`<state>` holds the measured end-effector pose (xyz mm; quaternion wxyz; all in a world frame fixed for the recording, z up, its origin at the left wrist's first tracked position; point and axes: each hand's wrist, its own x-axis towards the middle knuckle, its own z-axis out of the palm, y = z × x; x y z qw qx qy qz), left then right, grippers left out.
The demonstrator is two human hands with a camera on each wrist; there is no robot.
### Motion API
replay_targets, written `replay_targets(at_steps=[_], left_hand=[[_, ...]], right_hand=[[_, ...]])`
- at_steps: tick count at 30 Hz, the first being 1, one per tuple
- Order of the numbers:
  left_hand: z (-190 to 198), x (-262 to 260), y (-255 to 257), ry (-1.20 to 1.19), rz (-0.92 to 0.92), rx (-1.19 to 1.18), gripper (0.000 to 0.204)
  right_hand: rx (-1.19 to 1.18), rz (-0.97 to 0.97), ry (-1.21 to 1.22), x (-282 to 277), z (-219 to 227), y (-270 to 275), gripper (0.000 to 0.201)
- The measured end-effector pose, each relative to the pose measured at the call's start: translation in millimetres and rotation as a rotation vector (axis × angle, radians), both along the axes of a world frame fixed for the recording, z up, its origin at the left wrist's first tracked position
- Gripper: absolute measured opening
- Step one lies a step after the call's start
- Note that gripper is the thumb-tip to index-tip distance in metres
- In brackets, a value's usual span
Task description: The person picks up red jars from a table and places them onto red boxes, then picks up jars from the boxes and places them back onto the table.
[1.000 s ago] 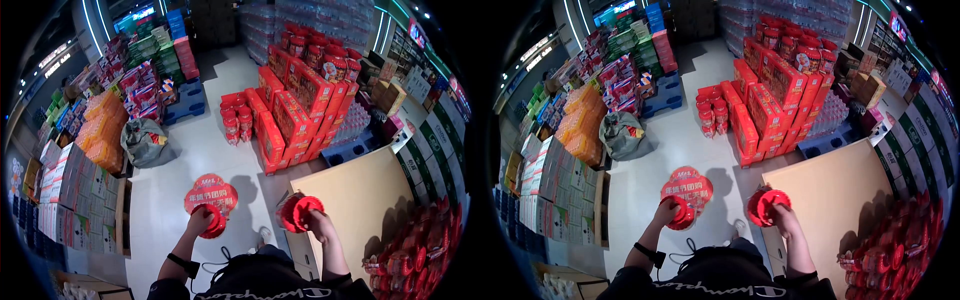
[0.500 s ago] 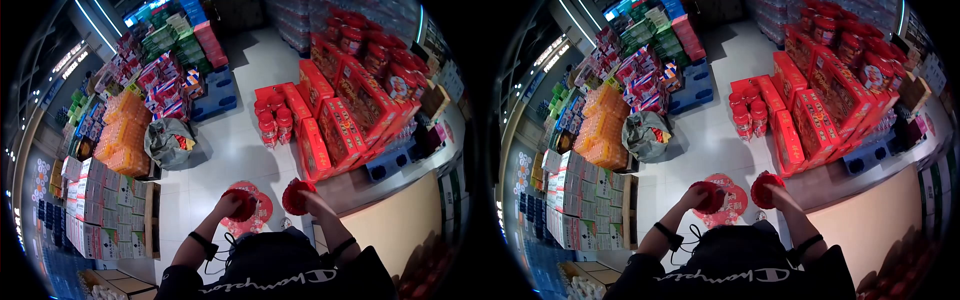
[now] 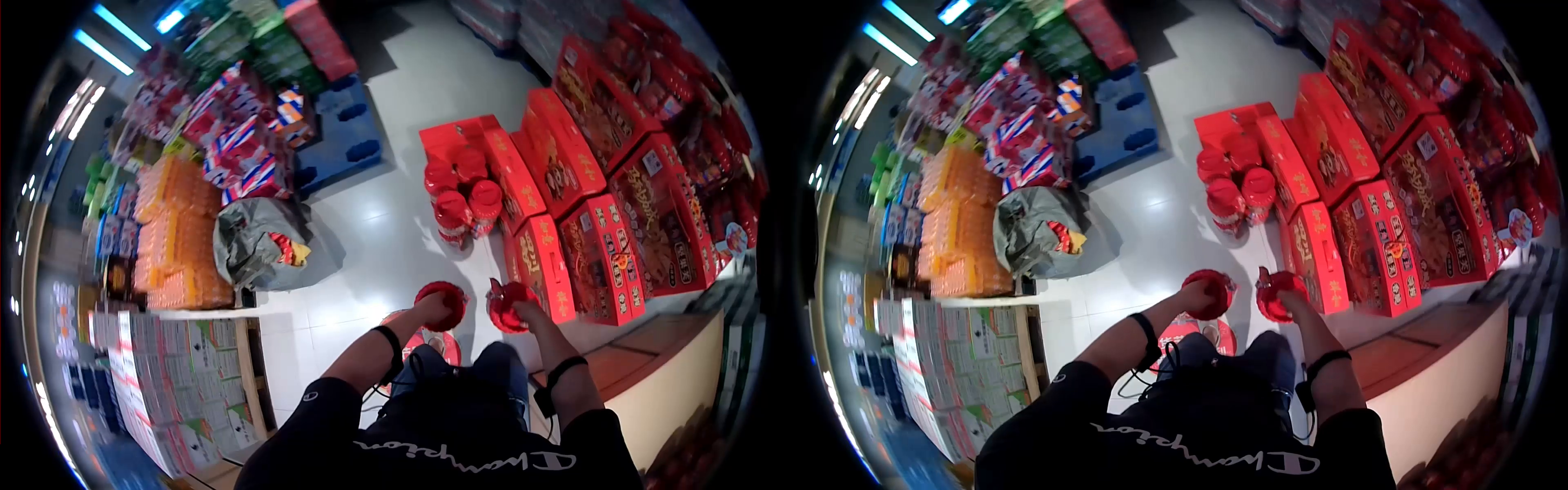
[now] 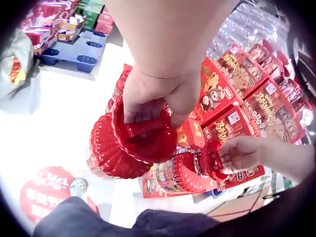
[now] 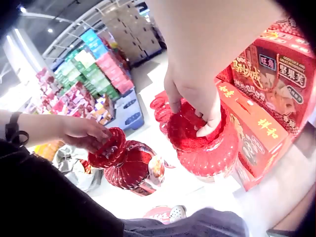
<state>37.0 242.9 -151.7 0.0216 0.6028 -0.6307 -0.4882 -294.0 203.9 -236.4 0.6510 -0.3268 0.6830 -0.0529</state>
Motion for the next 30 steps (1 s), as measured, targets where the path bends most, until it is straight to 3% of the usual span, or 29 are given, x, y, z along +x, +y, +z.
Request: replay_targets(at_steps=[1, 2, 4, 7, 9, 10, 11, 12, 13, 15, 16, 17, 18, 19, 21, 24, 26, 28, 30], left_hand=[[-34.6, 1.9, -16.2, 0.004, -0.016, -0.035, 0.044], [-20.5, -3.1, -37.6, -0.018, -0.042, 0.038, 0.036], [3.5, -8.9, -78.6, -0.119, -0.307, -0.009, 0.033], [-99.5, -5.5, -126.1, -0.281, -0.578, -0.001, 0.035], [-137.0, -2.9, -151.8, -0.186, -0.378, 0.094, 0.040], [-122.7, -6.1, -167.1, -0.094, -0.203, 0.169, 0.043], [-156.6, -5.5, -177.1, -0.053, -0.131, 0.196, 0.042], [-190.5, -2.1, -181.0, -0.082, -0.189, 0.149, 0.041], [-209.5, -2.7, -188.1, -0.145, -0.410, 0.007, 0.040], [-266.7, -4.9, -199.1, -0.366, -1.069, -0.638, 0.039], [-297.1, -6.3, -202.5, -0.385, -1.169, -0.857, 0.038], [-309.5, -13.2, -201.0, -0.243, -0.603, -0.385, 0.035], [-325.0, -18.9, -206.5, -0.210, -0.524, -0.198, 0.033], [-340.0, -24.6, -212.3, -0.192, -0.430, -0.023, 0.032], [-372.8, -28.6, -243.4, -0.323, -1.215, -0.255, 0.032], [-395.5, -26.8, -271.4, -0.174, -0.855, -0.217, 0.032], [-406.8, -29.4, -289.0, -0.163, -0.801, -0.111, 0.034], [-430.6, -34.8, -292.7, 0.070, -0.269, -0.123, 0.034], [-446.1, -37.0, -297.2, -0.009, -0.363, -0.091, 0.034]], right_hand=[[-0.011, 0.024, 0.039, -0.1, -27.9, -14.1, 0.040], [-0.024, 0.048, 0.079, -6.0, -51.1, -27.4, 0.036], [-0.123, 0.038, 0.019, -2.9, -75.5, -46.2, 0.036], [-0.196, 0.179, 0.187, 17.5, -46.9, -90.9, 0.039], [-0.116, 0.222, 0.208, 26.5, -74.6, -122.8, 0.044], [-0.068, 0.252, 0.215, 30.1, -92.0, -132.2, 0.047], [-0.130, 0.341, 0.215, 32.6, -101.5, -146.7, 0.051], [-0.146, 0.288, 0.211, 38.1, -112.1, -154.1, 0.055], [-0.162, 0.235, 0.207, 41.9, -129.5, -160.0, 0.060], [-0.114, 0.176, 0.169, 44.8, -191.8, -184.1, 0.068], [-0.105, 0.142, 0.131, 43.8, -220.6, -190.3, 0.073], [-0.092, 0.108, 0.092, 48.9, -236.3, -197.1, 0.079], [-0.014, 0.141, 0.088, 47.9, -253.4, -209.4, 0.082], [-0.009, 0.045, -0.008, 47.6, -293.0, -208.0, 0.082], [0.009, -0.031, -0.072, 46.7, -345.0, -204.5, 0.081], [0.088, 0.066, 0.078, 53.2, -364.3, -237.8, 0.079], [0.171, 0.131, 0.207, 58.8, -363.0, -261.5, 0.080], [0.075, 0.078, 0.089, 63.2, -361.5, -278.4, 0.082], [0.141, 0.063, 0.129, 67.2, -374.7, -285.2, 0.080]])
